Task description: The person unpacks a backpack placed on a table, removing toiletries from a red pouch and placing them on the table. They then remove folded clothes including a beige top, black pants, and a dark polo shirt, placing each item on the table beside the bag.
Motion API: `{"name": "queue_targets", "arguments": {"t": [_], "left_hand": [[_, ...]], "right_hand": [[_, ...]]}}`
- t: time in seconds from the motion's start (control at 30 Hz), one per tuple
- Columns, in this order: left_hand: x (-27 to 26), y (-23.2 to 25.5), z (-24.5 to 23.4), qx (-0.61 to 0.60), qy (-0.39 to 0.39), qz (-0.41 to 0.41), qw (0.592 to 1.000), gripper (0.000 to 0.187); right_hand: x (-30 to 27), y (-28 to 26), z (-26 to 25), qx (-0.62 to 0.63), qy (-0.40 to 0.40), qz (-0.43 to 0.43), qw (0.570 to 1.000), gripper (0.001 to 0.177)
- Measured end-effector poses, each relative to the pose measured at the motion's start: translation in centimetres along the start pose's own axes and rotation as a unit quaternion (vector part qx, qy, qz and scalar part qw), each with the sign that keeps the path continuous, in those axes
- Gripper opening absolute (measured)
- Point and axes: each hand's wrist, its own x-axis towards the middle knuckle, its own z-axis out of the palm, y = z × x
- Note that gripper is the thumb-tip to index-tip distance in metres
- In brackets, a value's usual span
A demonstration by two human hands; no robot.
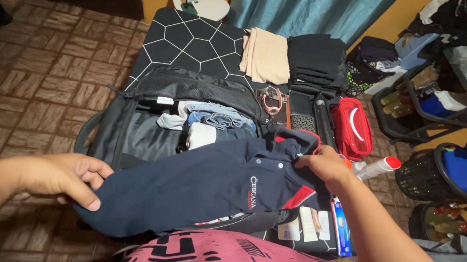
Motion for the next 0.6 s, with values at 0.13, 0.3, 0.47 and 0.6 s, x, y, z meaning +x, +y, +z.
{"name": "queue_targets", "arguments": {"t": [0.13,0.3,0.47,0.6], "left_hand": [[-0.3,-0.1,-2.8,0.070,0.228,-0.051,0.970,0.038],[-1.2,-1.7,-4.2,-0.312,0.276,-0.003,0.909,0.055],[1.1,-4.4,-0.7,-0.168,0.295,-0.048,0.939,0.048],[0.7,-6.0,-0.7,-0.441,0.272,0.150,0.842,0.054]], "right_hand": [[0.2,-0.4,-1.1,0.008,-0.023,0.001,1.000,0.023],[1.5,-1.0,-1.2,-0.082,-0.014,-0.033,0.996,0.027],[1.8,0.3,0.5,-0.131,0.005,-0.071,0.989,0.033],[2.0,0.2,-1.2,-0.111,-0.016,-0.044,0.993,0.032]]}}
